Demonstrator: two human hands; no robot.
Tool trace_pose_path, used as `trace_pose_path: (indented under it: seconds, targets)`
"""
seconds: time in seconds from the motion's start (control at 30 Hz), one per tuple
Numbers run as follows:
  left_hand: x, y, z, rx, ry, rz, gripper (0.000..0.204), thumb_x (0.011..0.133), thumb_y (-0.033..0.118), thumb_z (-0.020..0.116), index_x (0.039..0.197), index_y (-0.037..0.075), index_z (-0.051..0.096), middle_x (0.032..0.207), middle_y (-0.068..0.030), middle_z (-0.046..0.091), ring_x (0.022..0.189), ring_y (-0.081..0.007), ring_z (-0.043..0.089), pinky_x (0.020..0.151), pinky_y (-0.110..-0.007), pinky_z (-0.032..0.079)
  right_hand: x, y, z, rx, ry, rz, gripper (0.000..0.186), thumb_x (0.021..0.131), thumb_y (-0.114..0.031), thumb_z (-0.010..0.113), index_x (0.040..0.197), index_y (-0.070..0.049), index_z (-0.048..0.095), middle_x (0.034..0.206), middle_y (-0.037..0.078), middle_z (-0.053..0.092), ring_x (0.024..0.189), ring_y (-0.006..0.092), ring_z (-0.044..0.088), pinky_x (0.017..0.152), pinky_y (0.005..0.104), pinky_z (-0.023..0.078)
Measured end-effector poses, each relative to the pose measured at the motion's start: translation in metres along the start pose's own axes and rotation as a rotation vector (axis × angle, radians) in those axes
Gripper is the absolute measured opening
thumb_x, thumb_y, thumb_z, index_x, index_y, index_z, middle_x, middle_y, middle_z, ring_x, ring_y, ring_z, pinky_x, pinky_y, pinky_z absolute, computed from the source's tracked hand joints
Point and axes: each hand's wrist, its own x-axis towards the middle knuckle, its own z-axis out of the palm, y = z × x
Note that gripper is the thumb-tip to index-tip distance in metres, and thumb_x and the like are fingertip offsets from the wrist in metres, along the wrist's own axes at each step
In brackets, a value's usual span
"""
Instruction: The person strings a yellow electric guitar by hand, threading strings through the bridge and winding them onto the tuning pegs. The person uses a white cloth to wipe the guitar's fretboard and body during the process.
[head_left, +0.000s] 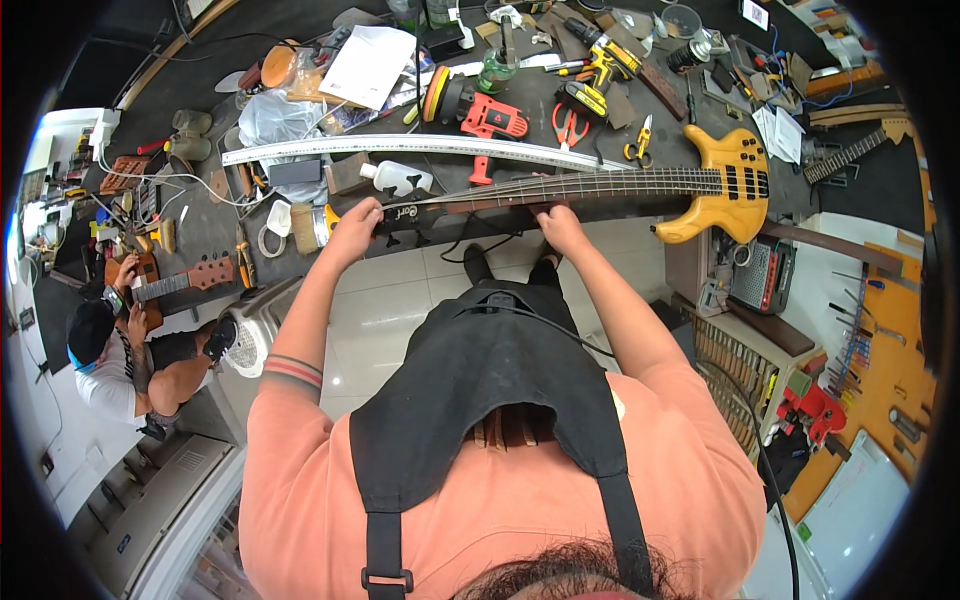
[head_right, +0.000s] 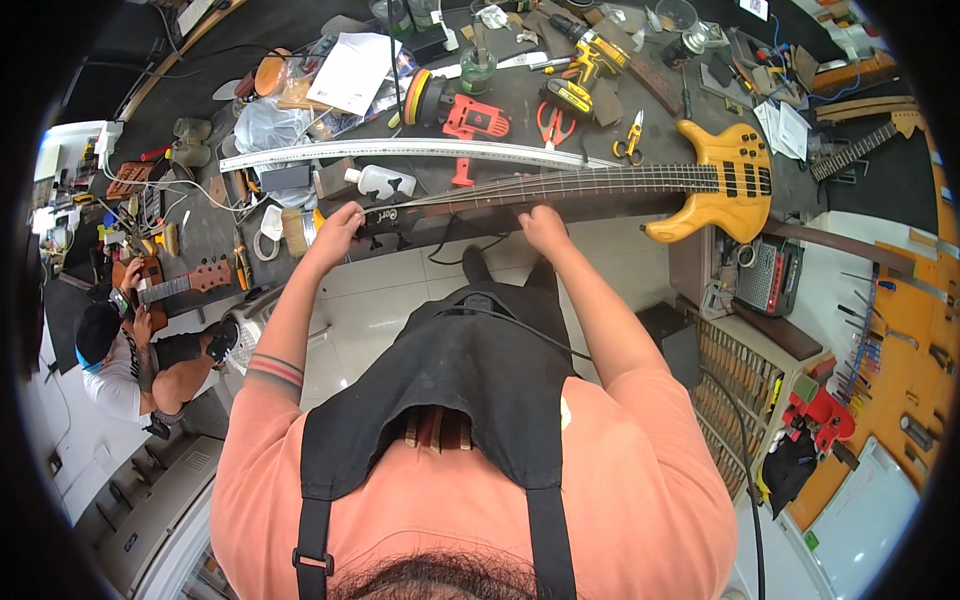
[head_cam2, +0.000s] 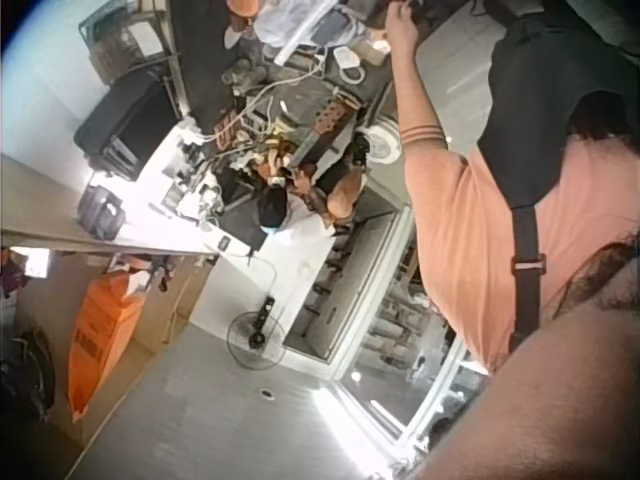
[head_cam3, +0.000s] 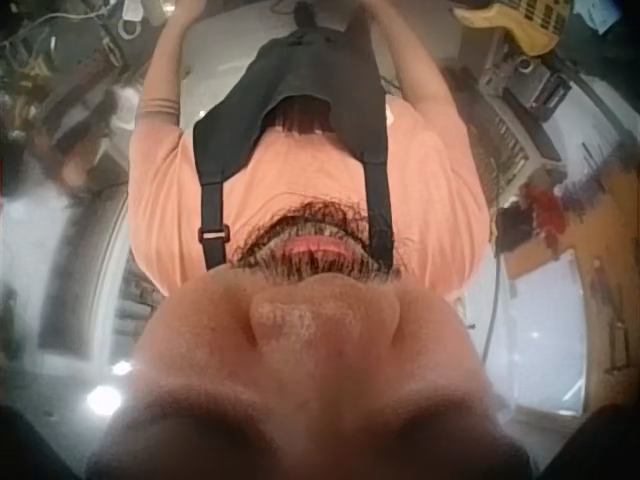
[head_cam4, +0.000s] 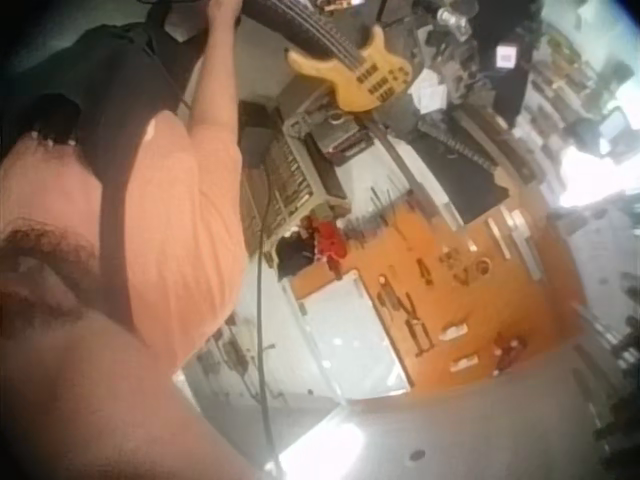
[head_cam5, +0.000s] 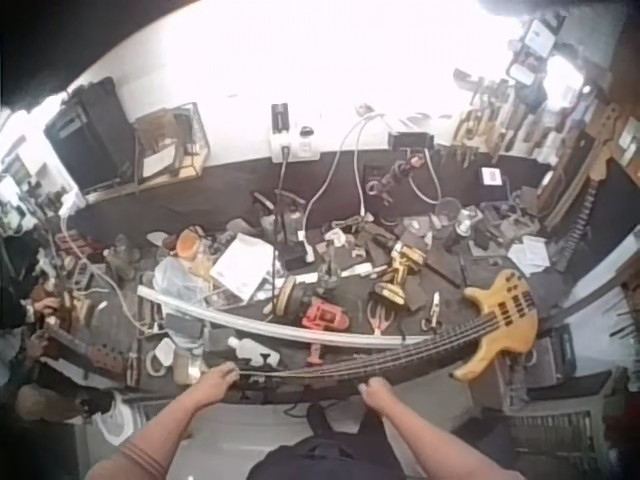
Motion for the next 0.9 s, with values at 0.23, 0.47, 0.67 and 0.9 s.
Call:
trace_pose_path:
  seconds: [0.23, 0.47, 0.67, 0.9]
  targets:
    - [-0.024, 0.018, -0.004, -0.223, 0.004, -0.035, 0.02, 0.115, 0.022, 0.051, 0.105, 0.007, 0.059, 0.093, 0.0018, 0.057, 0.085, -0.0103, 0.055, 0.075, -0.029, 0.049, -0.021, -0.005, -0.019, 0.323, -0.151, 0.017, 0.053, 0.102, -0.042, 0.066, 0.111, 0.01, 0.074, 0.103, 0.028, 0.077, 0.09, 0.0413, 0.077, 0.086, 0.0495, 0.058]
    - [-0.032, 0.003, 0.011, -0.199, -0.04, -0.037, 0.019, 0.113, 0.02, 0.051, 0.104, 0.006, 0.059, 0.094, -0.0014, 0.059, 0.084, -0.0132, 0.058, 0.077, -0.031, 0.051, -0.034, -0.031, -0.016, 0.572, -0.132, 0.193, 0.047, 0.104, -0.03, 0.066, 0.127, 0.011, 0.066, 0.108, 0.021, 0.076, 0.089, 0.029, 0.077, 0.085, 0.0402, 0.061]
    - [-0.023, -0.026, 0.031, -0.26, -0.085, -0.115, 0.017, 0.114, 0.02, 0.05, 0.108, 0.008, 0.06, 0.104, 0.0004, 0.06, 0.097, -0.0133, 0.059, 0.086, -0.033, 0.054, -0.042, -0.024, 0.016, 0.749, -0.026, 0.285, 0.055, 0.102, -0.023, 0.073, 0.141, 0.009, 0.052, 0.135, 0.022, 0.062, 0.116, 0.0303, 0.07, 0.096, 0.0421, 0.06]
    - [-0.016, -0.036, 0.036, -0.25, -0.06, -0.112, 0.018, 0.115, 0.021, 0.052, 0.109, 0.008, 0.062, 0.105, 0.0002, 0.061, 0.099, -0.0133, 0.059, 0.088, -0.034, 0.055, -0.06, -0.038, 0.006, 1.042, -0.083, 0.267, 0.047, 0.1, -0.007, 0.073, 0.138, 0.002, 0.047, 0.14, 0.023, 0.059, 0.124, 0.0321, 0.066, 0.105, 0.0434, 0.057]
